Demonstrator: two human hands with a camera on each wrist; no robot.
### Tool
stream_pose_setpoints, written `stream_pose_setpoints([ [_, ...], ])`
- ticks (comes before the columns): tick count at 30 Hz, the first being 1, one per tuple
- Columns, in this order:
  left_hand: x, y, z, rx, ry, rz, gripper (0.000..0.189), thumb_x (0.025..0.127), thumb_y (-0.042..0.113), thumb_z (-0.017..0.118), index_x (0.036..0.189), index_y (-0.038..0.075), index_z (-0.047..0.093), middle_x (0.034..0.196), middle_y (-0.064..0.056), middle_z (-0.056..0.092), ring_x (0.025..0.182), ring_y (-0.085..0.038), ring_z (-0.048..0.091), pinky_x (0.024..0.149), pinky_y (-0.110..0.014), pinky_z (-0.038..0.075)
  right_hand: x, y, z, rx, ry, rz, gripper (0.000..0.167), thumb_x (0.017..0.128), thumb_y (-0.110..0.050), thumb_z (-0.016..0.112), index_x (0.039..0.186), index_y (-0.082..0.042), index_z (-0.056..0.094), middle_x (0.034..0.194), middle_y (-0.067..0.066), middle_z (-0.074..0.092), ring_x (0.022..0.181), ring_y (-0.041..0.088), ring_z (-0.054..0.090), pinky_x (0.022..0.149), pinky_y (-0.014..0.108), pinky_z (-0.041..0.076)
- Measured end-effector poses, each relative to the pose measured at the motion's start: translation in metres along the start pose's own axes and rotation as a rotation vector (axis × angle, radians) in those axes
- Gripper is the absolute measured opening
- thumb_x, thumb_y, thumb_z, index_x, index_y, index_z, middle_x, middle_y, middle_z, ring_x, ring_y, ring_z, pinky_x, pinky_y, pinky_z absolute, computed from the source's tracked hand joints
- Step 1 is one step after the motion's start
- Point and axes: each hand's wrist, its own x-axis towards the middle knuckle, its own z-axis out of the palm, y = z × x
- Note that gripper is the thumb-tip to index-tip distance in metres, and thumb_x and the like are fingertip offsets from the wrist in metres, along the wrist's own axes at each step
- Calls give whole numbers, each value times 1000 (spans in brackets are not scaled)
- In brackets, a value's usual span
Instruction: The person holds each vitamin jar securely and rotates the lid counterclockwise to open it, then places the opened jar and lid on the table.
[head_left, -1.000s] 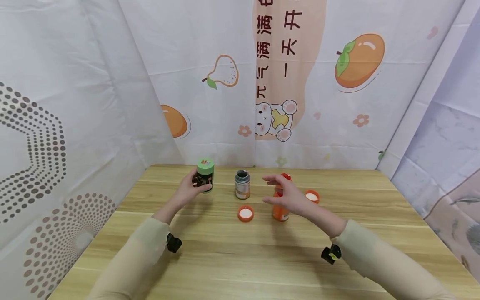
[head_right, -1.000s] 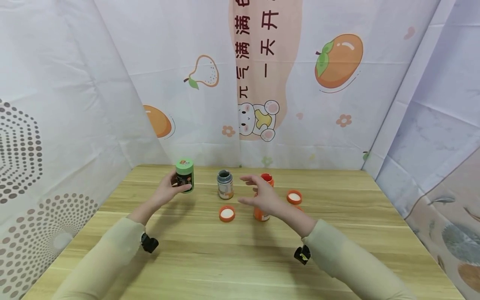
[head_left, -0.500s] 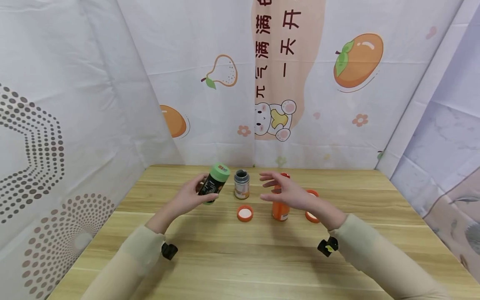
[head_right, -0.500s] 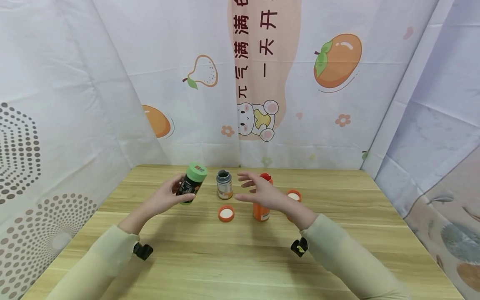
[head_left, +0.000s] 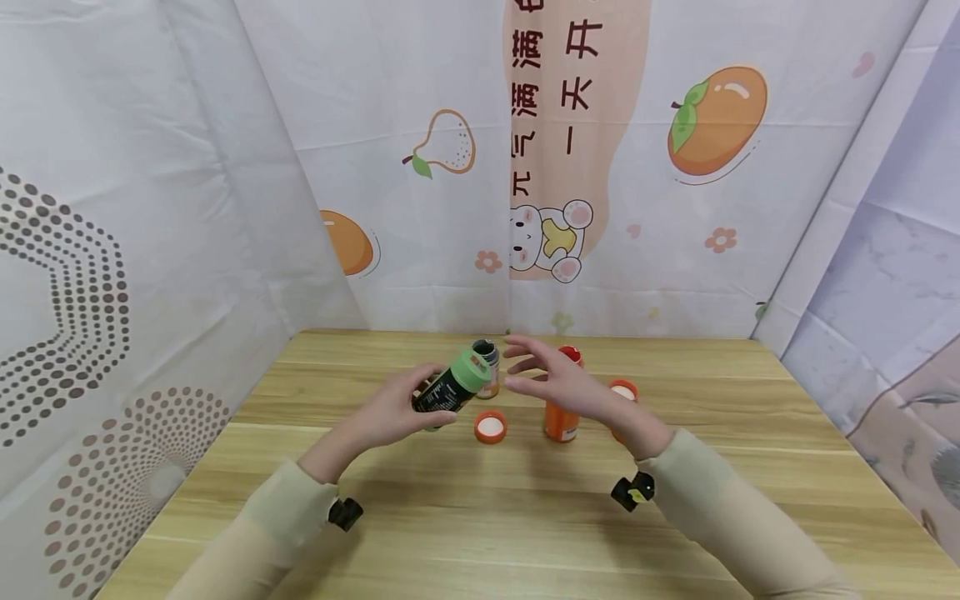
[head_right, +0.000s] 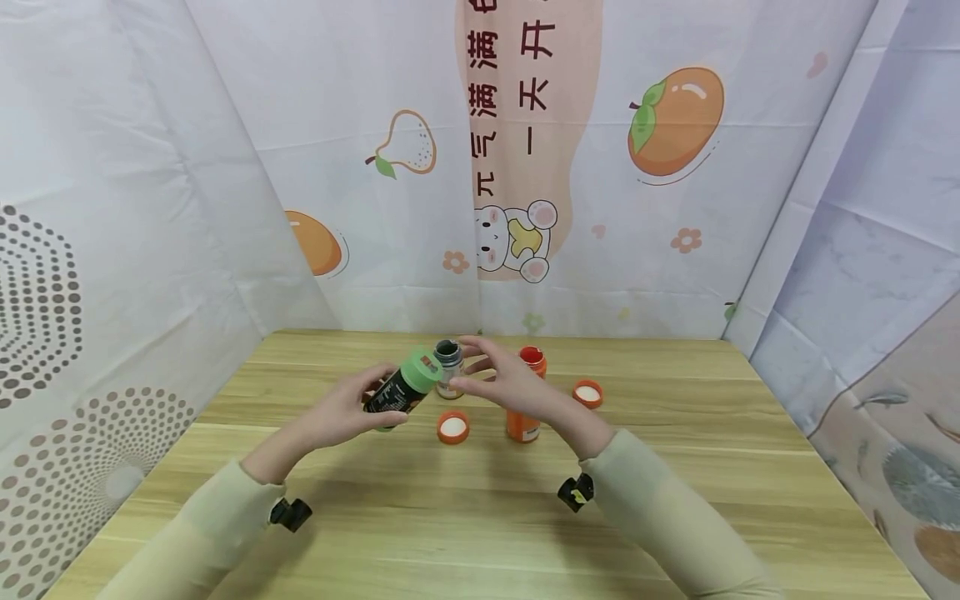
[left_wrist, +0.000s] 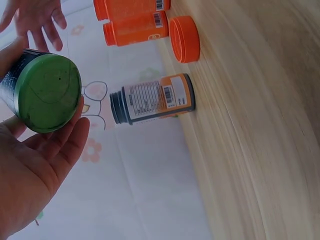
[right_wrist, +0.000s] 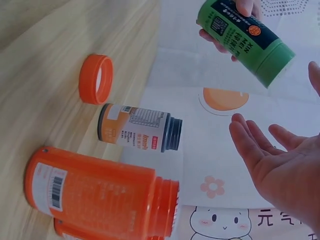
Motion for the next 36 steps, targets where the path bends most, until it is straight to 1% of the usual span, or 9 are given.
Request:
stream_pose_setpoints([
  [3, 0, 1, 2, 27, -11, 35, 62, 81, 44, 78, 132, 18, 54, 108, 3, 62, 90, -16, 59, 67, -32, 52, 2, -3, 3, -21, -6, 2, 64, 94, -27, 65, 149, -13, 34, 137, 13, 49, 120, 31, 52, 95, 47, 46],
  [6, -1, 3, 4, 43, -18, 60, 62, 81, 44, 77, 133, 17, 54, 109, 4, 61, 88, -15, 59, 68, -32, 52, 3, -2, 6, -35, -15, -17, 61, 95, -30, 64, 148, -14, 36, 135, 15, 51, 117, 31, 54, 93, 46, 48],
  [12, -2, 5, 7, 90, -25, 87, 57, 81, 41, 79, 128, 19, 56, 107, 6, 62, 86, -12, 59, 72, -32, 51, 2, -2, 13, -47, -31, -23, 53, 99, -31, 57, 145, -12, 39, 128, 14, 54, 108, 28, 57, 87, 46, 50],
  [16, -2, 6, 10, 126, -35, 97, 57, 80, 40, 80, 128, 18, 57, 108, 6, 61, 87, -11, 59, 74, -32, 50, 2, -2, 17, -71, -39, -15, 50, 100, -32, 55, 143, -9, 41, 122, 14, 57, 99, 24, 61, 81, 41, 53],
  [19, -2, 7, 12, 141, -43, 103, 59, 80, 43, 79, 129, 18, 57, 109, 7, 61, 87, -13, 59, 73, -32, 50, 2, -1, 19, -78, -46, -15, 49, 100, -31, 56, 142, -9, 43, 118, 13, 59, 96, 23, 62, 79, 38, 54],
  [23, -3, 6, 13, 136, -48, 107, 60, 80, 47, 77, 129, 18, 57, 108, 7, 60, 87, -15, 59, 71, -32, 50, 1, 0, 21, -90, -51, -9, 52, 98, -32, 59, 141, -7, 44, 114, 11, 60, 95, 21, 61, 79, 38, 54],
  [26, -3, 6, 14, 139, -50, 106, 61, 80, 49, 76, 130, 20, 56, 107, 8, 60, 86, -14, 59, 70, -31, 50, 1, 0, 22, -121, -44, -11, 52, 96, -32, 62, 139, -7, 46, 110, 8, 61, 95, 19, 61, 79, 35, 53],
  [31, -3, 6, 14, 149, -53, 114, 60, 81, 49, 76, 129, 19, 56, 107, 9, 59, 84, -11, 58, 69, -29, 51, 1, 0, 22, -162, -11, -28, 47, 93, -29, 68, 133, -10, 54, 105, 4, 62, 92, 17, 62, 79, 33, 53],
  [36, -2, 7, 14, 152, -45, 120, 58, 81, 46, 77, 128, 19, 57, 105, 10, 60, 84, -8, 58, 69, -29, 51, 0, 1, 22, -161, 5, -56, 41, 91, -26, 70, 127, -9, 58, 100, 2, 64, 89, 16, 63, 76, 31, 54],
])
